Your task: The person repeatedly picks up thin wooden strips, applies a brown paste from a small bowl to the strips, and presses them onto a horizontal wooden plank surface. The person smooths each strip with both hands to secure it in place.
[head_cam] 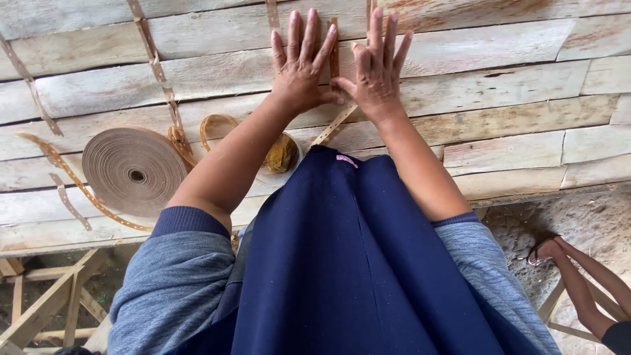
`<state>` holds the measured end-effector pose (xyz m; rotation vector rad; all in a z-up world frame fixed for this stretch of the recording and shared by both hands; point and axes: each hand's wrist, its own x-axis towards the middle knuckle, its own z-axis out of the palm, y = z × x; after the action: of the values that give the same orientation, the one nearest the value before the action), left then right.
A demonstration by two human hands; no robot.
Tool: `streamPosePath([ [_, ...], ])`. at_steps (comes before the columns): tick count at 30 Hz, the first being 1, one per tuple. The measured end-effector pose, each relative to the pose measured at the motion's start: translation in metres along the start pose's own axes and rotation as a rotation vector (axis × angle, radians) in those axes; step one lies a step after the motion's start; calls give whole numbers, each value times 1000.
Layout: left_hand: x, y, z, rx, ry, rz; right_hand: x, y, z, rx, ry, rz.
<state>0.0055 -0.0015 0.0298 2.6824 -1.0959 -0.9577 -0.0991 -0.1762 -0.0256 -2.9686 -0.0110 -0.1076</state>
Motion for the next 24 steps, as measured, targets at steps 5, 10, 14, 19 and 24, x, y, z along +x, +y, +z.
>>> streamPosePath([
  [5, 5, -9, 7, -7, -12, 85, -12, -3, -3, 11, 20, 53],
  [10, 13, -14, 14, -57, 16, 99, -29, -9, 0, 40, 95, 40],
  [14, 11, -13, 13, -137, 25, 89, -41, -16, -7, 77, -13, 48],
  [19, 19, -23, 44, -221, 241, 86, -48, -27, -35, 254, 196, 238],
  [24, 25, 10, 12, -211, 329, -49, -48, -27, -79, 443, 441, 301],
])
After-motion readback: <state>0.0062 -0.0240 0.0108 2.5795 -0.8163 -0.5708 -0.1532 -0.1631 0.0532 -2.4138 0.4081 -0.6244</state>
